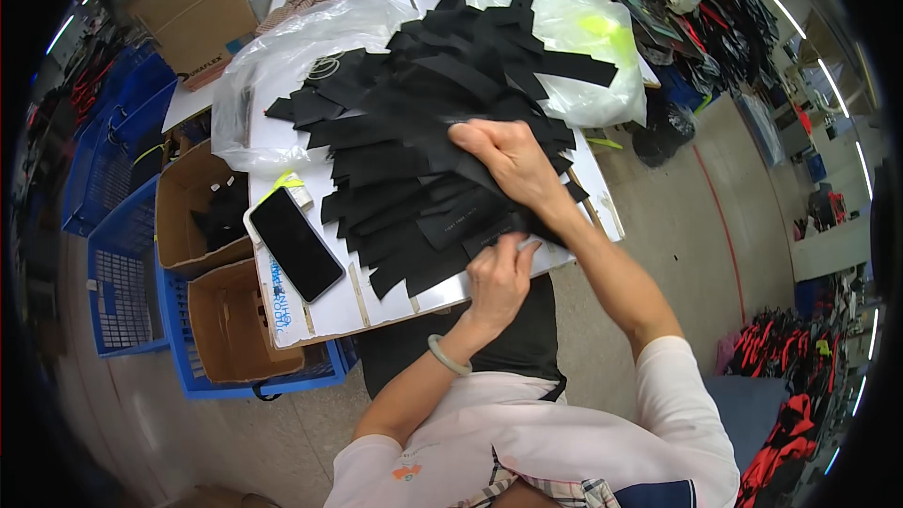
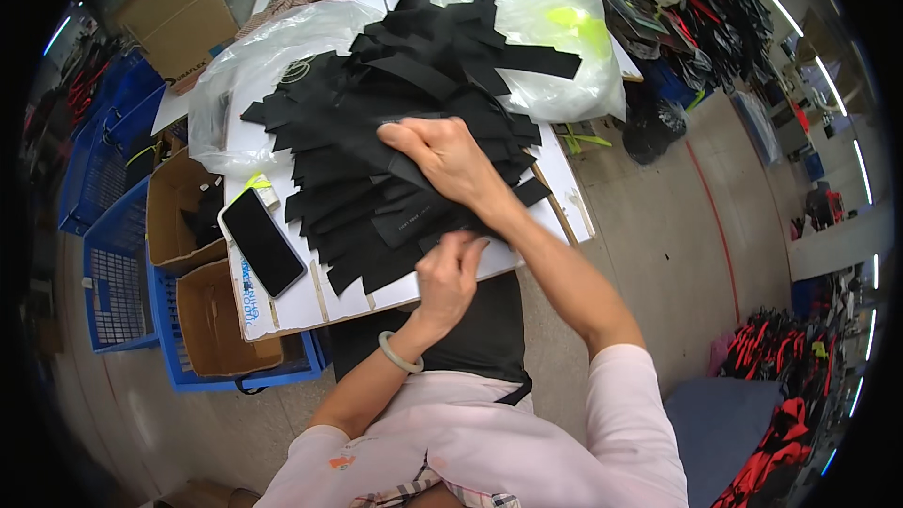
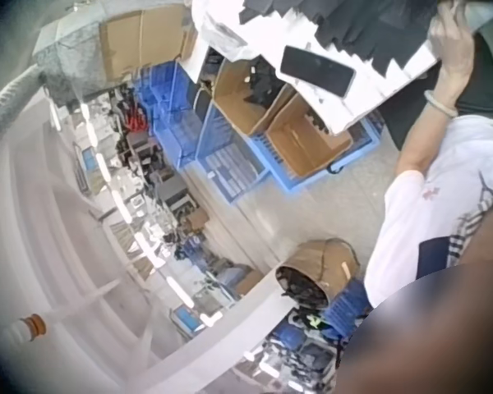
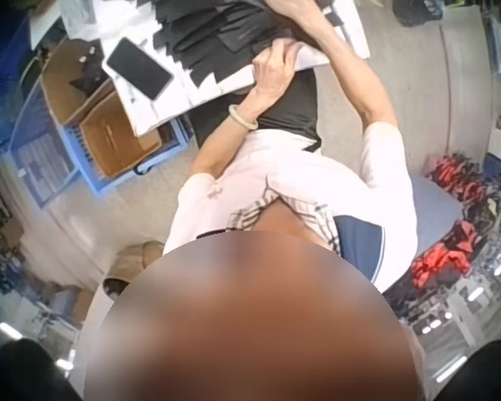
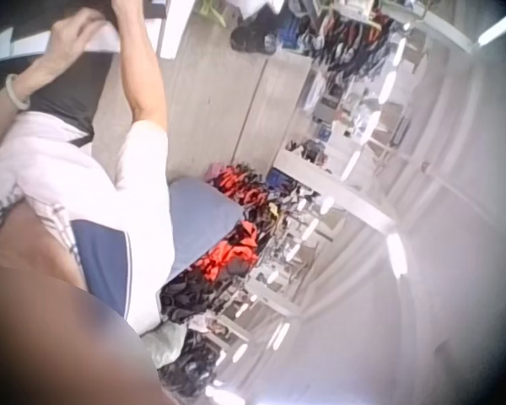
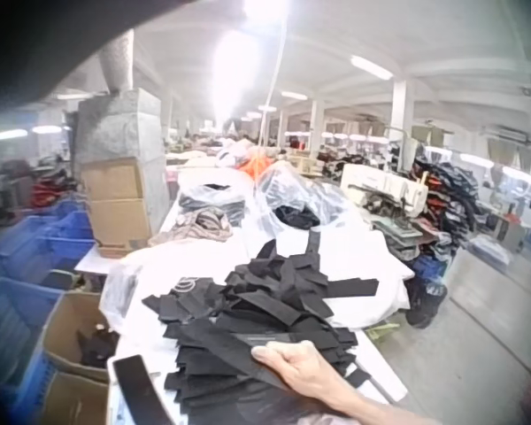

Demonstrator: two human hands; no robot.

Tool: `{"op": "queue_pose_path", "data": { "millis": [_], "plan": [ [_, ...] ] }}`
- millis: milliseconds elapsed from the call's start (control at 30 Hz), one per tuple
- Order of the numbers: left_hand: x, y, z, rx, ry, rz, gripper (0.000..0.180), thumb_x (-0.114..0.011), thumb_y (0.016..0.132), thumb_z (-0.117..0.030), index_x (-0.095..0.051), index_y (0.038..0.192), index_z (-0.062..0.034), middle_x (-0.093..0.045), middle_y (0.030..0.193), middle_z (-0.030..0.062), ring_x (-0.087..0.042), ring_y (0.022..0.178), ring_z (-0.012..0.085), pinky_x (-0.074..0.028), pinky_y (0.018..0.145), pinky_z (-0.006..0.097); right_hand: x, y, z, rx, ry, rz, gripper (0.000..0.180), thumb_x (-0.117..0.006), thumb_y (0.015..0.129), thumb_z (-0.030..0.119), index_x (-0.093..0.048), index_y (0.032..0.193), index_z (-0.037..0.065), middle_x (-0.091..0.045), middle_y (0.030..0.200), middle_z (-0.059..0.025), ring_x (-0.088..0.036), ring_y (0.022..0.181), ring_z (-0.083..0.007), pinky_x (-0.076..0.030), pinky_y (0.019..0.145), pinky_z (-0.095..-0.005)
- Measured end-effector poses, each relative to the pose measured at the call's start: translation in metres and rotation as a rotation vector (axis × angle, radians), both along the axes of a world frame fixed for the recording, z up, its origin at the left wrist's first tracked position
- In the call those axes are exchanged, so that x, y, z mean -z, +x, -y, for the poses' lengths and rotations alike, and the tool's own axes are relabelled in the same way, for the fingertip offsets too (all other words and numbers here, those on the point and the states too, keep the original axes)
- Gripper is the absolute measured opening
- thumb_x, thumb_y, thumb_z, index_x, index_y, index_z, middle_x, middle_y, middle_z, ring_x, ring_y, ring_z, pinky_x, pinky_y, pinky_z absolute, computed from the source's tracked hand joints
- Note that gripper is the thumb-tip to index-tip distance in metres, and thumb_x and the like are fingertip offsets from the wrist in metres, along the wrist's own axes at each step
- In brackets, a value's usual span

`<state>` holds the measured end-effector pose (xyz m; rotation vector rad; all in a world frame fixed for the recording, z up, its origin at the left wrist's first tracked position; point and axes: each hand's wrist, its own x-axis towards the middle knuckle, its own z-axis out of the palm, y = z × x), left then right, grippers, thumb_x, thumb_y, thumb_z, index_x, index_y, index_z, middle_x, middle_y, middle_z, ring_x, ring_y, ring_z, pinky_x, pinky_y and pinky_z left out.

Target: Turning black fabric straps inside out using a wooden stick as a guide.

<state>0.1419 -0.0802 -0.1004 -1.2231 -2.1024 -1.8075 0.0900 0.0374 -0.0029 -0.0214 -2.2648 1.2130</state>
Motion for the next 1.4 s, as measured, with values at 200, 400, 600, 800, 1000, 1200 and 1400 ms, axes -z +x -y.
{"op": "queue_pose_path", "data": {
  "millis": [200, 400, 600, 800, 1000, 1200, 1400],
  "plan": [
    [-0.012, -0.013, 0.009, 0.046, 0.065, -0.091, 0.01, -0.065, 0.078, 0.001, -0.057, 0.084, 0.0033, -0.06, 0.074, 0.0138, -0.058, 0.063, 0.0277, -0.046, 0.056, 0.036, 0.037, -0.08, -0.041, 0.018, 0.834, -0.151, 0.029, -0.062, 0.083, 0.039, -0.064, 0.072, 0.012, -0.054, 0.061, -0.0044, -0.058, 0.053, -0.0242, -0.044, 0.045, -0.0358],
    [0.014, -0.044, 0.017, 0.218, -0.07, 0.117, 0.01, -0.063, 0.081, -0.004, -0.059, 0.088, 0.0008, -0.061, 0.078, 0.0146, -0.061, 0.071, 0.0321, -0.049, 0.061, 0.038, 0.028, -0.101, -0.022, 0.067, 0.835, -0.322, 0.015, -0.07, 0.076, 0.024, -0.064, 0.078, 0.011, -0.05, 0.071, -0.0026, -0.056, 0.067, -0.0185, -0.046, 0.051, -0.0309],
    [0.024, -0.042, 0.004, 0.232, -0.038, 0.114, 0.009, -0.061, 0.081, -0.001, -0.059, 0.09, 0.0009, -0.061, 0.077, 0.0152, -0.062, 0.068, 0.0324, -0.05, 0.06, 0.038, 0.052, -0.228, -0.018, 0.228, 0.883, 0.201, 0.013, -0.056, 0.081, 0.012, -0.064, 0.081, 0.002, -0.064, 0.088, -0.0138, -0.063, 0.084, -0.0291, -0.052, 0.068, -0.0411],
    [0.028, -0.043, 0.013, 0.261, -0.042, 0.101, 0.013, -0.06, 0.078, 0.003, -0.058, 0.091, -0.0002, -0.056, 0.072, 0.0163, -0.059, 0.066, 0.0338, -0.048, 0.057, 0.041, 0.058, -0.255, 0.008, 0.322, 0.698, 0.305, 0.015, -0.055, 0.076, 0.009, -0.065, 0.083, 0.001, -0.067, 0.083, -0.0199, -0.066, 0.079, -0.0364, -0.052, 0.064, -0.0465],
    [0.0, -0.047, 0.034, 0.256, 0.092, 0.41, 0.019, -0.063, 0.083, -0.002, -0.057, 0.1, 0.0034, -0.063, 0.081, 0.0126, -0.064, 0.069, 0.0186, -0.052, 0.058, 0.032, -0.063, -0.161, 0.006, -0.11, -0.341, 0.321, 0.019, -0.075, 0.065, 0.008, -0.057, 0.061, 0.003, -0.054, 0.054, -0.0028, -0.045, 0.05, -0.009, -0.034, 0.045, -0.0277],
    [-0.069, -0.065, 0.024, 0.297, 0.17, 0.812, 0.024, -0.062, 0.088, -0.009, -0.049, 0.068, -0.0051, -0.049, 0.065, -0.0038, -0.045, 0.057, 0.0017, -0.035, 0.043, 0.019, -0.032, 0.072, 0.004, 0.106, -0.324, 0.348, 0.034, -0.079, 0.069, 0.007, -0.053, 0.09, 0.005, -0.058, 0.068, 0.0007, -0.054, 0.058, -0.0046, -0.045, 0.053, -0.0212],
    [-0.066, -0.029, 0.007, 0.775, 0.042, 1.166, 0.02, -0.053, 0.084, -0.001, -0.057, 0.102, 0.0051, -0.062, 0.098, 0.0096, -0.062, 0.084, 0.0158, -0.049, 0.075, 0.024, -0.033, 0.165, 0.038, 0.193, 0.622, 0.056, 0.039, -0.079, 0.058, 0.026, -0.058, 0.085, 0.005, -0.051, 0.088, -0.0088, -0.051, 0.082, -0.028, -0.047, 0.064, -0.0372]
  ]
}}
